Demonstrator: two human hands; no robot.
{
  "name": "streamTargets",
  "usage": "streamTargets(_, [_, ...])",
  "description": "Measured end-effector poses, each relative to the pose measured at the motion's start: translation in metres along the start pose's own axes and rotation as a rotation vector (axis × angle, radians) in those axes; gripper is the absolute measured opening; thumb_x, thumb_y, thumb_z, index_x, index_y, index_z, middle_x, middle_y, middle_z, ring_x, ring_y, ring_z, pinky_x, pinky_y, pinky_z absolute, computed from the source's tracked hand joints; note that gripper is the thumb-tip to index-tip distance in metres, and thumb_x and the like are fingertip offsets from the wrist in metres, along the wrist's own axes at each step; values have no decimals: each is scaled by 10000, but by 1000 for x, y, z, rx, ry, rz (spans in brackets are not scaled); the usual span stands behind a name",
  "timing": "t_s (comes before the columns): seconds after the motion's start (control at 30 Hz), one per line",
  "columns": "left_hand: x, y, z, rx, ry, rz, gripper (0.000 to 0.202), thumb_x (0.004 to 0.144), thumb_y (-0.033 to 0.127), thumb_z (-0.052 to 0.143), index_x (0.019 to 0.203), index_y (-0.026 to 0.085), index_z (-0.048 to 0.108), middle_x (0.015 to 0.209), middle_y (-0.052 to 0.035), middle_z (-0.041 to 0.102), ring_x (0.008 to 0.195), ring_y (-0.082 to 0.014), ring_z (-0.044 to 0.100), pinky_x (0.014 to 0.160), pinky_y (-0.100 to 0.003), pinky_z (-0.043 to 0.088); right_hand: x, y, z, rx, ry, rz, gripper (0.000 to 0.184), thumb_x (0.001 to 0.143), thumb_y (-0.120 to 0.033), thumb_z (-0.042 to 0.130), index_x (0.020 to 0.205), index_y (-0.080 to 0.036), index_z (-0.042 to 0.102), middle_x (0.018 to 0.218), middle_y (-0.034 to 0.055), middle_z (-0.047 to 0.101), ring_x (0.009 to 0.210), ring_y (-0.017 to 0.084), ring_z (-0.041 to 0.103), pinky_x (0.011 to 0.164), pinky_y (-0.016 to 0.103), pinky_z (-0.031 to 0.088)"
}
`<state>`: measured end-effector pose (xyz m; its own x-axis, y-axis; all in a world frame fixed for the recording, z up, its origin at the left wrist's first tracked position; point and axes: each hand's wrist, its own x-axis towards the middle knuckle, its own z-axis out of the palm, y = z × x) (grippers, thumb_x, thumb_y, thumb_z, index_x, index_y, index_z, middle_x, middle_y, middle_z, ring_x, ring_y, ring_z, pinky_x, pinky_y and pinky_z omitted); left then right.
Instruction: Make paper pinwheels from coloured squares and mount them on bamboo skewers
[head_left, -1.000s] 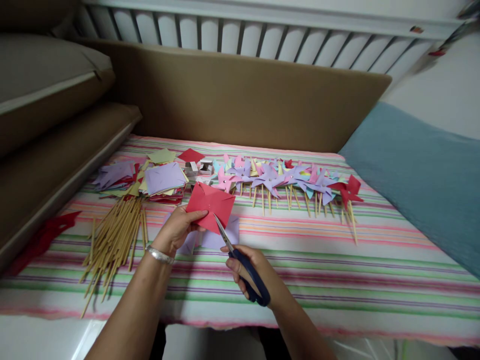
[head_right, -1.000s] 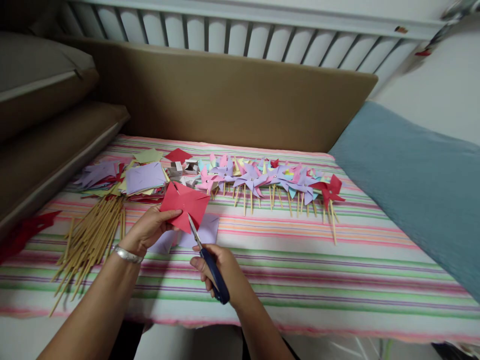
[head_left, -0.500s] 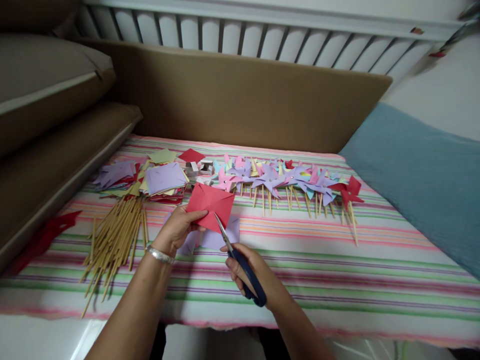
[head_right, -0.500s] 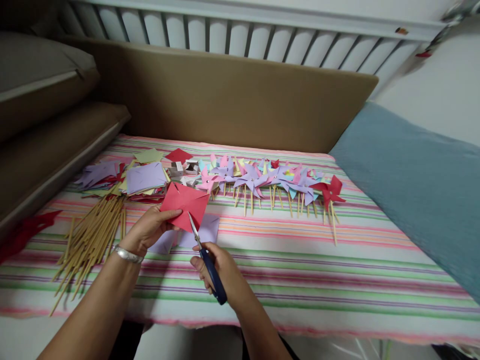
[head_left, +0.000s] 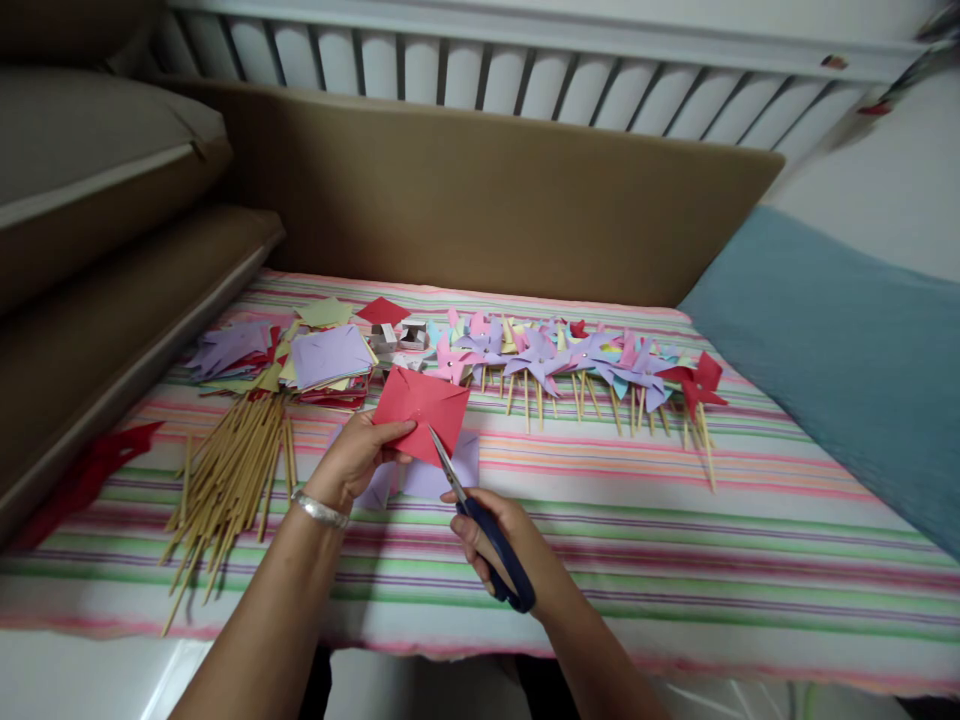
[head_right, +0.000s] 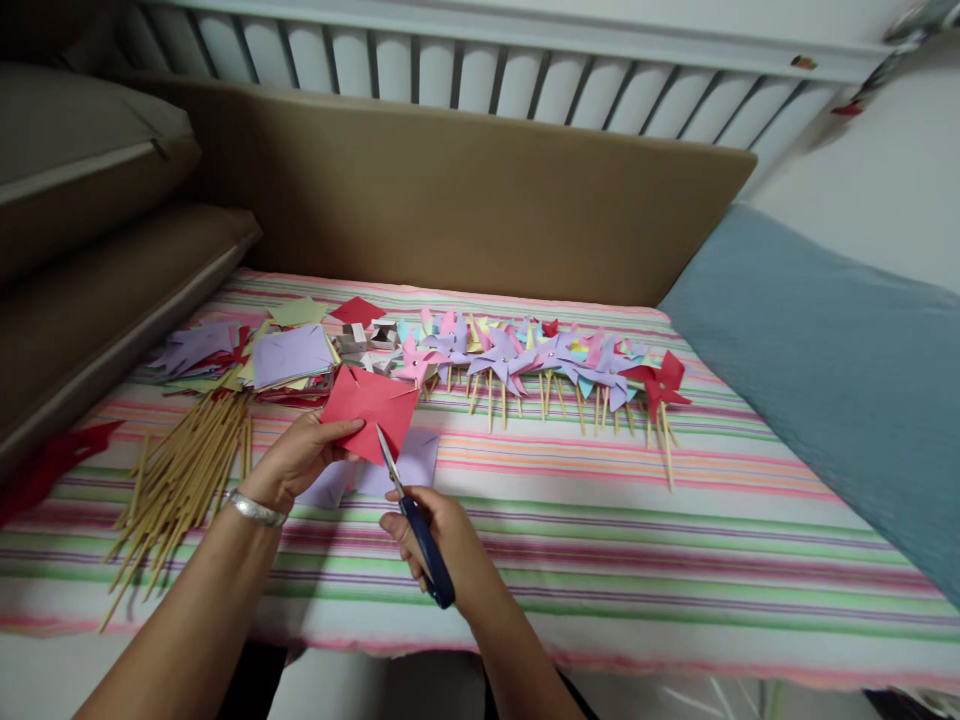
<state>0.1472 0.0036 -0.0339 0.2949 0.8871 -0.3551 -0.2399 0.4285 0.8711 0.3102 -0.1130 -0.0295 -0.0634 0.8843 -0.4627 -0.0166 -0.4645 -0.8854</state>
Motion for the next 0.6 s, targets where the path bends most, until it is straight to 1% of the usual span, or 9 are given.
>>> streamTargets(0.3, [0, 0, 0, 13, 4, 7, 216, 550, 208, 778, 683, 86, 659, 579, -33, 653, 480, -119, 578, 451, -217, 489, 4, 9, -2, -11, -12, -16, 489, 675, -474, 644, 1042, -166, 547, 469, -94, 453, 315, 48, 376, 285, 156, 285])
streamTargets(0.47, [0, 1, -4, 18, 43, 29, 215, 545, 196, 767, 698, 96, 654, 589, -34, 659, 483, -127, 586, 456, -225, 488, 4, 16, -6, -42, -123, -63, 438, 700, -494, 638, 986, -194, 499, 545, -92, 463, 337, 32, 386, 314, 152, 301])
streamTargets(0.53, [-2, 3, -10, 19, 78, 33, 220, 554, 191, 759, 725, 98, 655, 615, -41, 669, 507, -136, 602, 464, -228, 497, 2, 16, -14, -92, -176, -58, 424, 717, -507, 627, 975, -199, 492, 553, -91, 459, 347, 29, 378, 315, 146, 297])
streamTargets(0.6, [-6, 4, -19, 22, 146, 33, 232, 560, 180, 753, 753, 103, 650, 641, -44, 676, 530, -141, 613, 462, -226, 502, -2, 14, -25, -133, -214, -59, 410, 748, -522, 598, 983, -201, 495, 548, -86, 453, 363, 35, 386, 318, 141, 299])
